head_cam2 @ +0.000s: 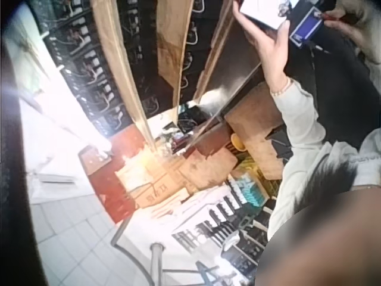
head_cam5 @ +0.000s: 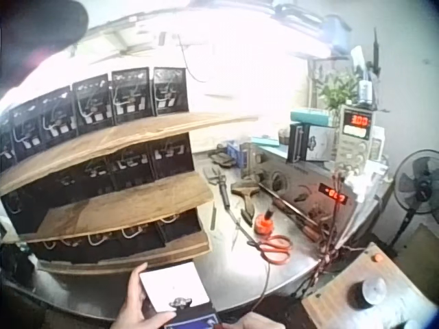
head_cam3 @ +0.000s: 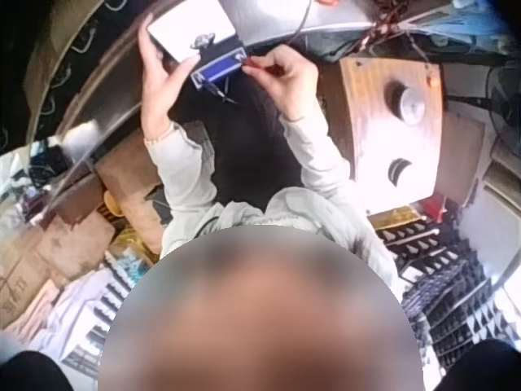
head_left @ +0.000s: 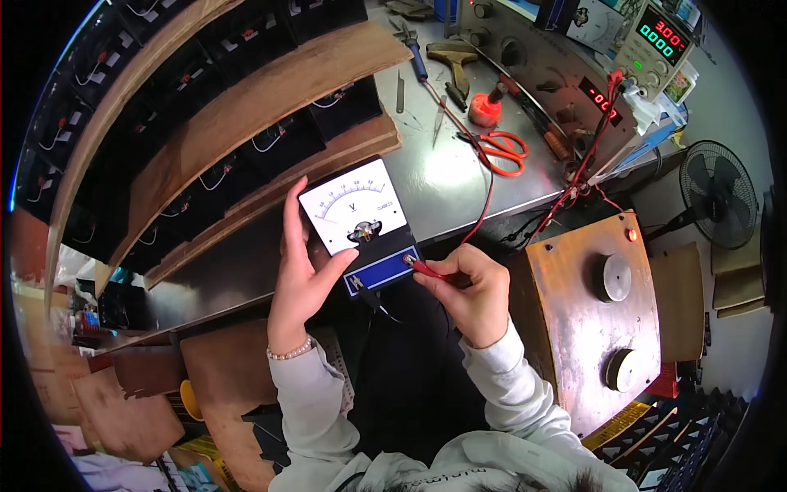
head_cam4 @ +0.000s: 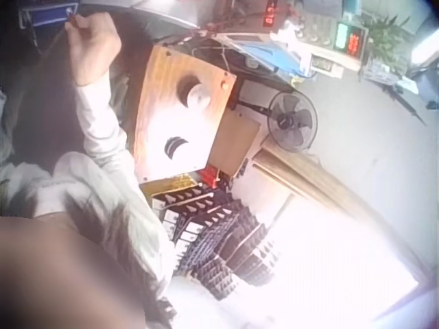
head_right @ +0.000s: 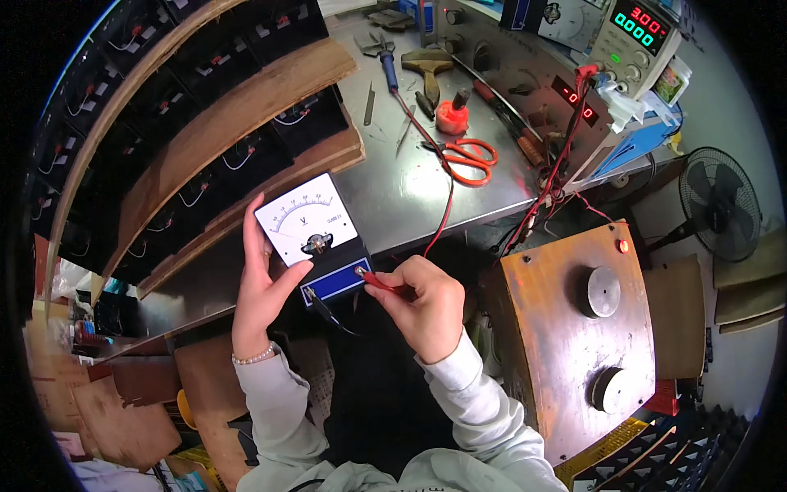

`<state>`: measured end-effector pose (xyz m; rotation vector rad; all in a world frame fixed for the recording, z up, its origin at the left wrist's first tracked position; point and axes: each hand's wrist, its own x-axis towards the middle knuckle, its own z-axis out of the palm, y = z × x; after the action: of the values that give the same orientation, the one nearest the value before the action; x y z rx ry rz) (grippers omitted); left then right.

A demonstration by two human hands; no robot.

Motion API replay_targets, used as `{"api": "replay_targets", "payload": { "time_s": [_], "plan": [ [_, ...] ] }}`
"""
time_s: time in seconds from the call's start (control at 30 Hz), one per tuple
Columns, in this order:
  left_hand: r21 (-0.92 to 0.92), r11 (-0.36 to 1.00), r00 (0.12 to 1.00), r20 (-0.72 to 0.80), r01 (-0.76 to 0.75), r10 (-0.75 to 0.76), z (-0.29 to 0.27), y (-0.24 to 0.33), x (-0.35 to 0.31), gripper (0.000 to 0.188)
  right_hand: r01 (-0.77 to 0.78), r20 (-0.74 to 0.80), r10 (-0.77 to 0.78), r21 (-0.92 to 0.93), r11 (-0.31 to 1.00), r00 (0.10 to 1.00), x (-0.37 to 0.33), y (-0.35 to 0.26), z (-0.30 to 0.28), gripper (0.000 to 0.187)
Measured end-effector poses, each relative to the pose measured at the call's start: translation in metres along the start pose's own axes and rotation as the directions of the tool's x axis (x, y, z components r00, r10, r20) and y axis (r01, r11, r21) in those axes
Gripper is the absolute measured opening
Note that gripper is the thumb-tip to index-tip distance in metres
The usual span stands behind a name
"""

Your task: Soldering internal wiring for analog voltmeters and testing the gauge response using a power supply and test probes.

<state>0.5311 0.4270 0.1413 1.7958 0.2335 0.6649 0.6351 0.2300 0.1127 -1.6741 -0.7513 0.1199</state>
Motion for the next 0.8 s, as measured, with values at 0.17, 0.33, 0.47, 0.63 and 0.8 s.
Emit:
{"api": "replay_targets", "payload": {
  "time_s": [0.17,0.33,0.47,0.63,0.8],
  "plan": [
    [-0.001,1.0,1.0,0.014,-0.023,0.023,0.004,-0.007,-0.005,0.099,-0.192,-0.011,0.2,0.233,0.953,0.98,-0.016,0.011,0.005,0.021],
    [-0.07,0.997,1.0,-0.002,0.023,-0.023,0.006,-0.005,-0.007,0.105,-0.137,0.013,0.136,0.136,0.981,0.991,-0.017,0.002,-0.005,0.022],
    [-0.154,0.978,0.99,0.03,0.138,-0.135,0.001,-0.001,-0.002,0.11,-0.155,0.048,0.155,0.01,0.988,0.987,-0.011,-0.005,-0.007,0.02],
    [-0.043,0.992,0.993,0.022,0.115,-0.114,0.0,-0.004,-0.006,0.102,-0.181,-0.02,0.18,-0.029,0.983,0.983,-0.019,-0.025,-0.035,0.022],
    [-0.052,0.983,0.977,-0.112,0.178,-0.182,0.003,-0.001,-0.016,0.095,0.077,0.053,-0.068,-0.197,0.977,0.996,-0.048,-0.039,0.001,0.022]
  ]
}}
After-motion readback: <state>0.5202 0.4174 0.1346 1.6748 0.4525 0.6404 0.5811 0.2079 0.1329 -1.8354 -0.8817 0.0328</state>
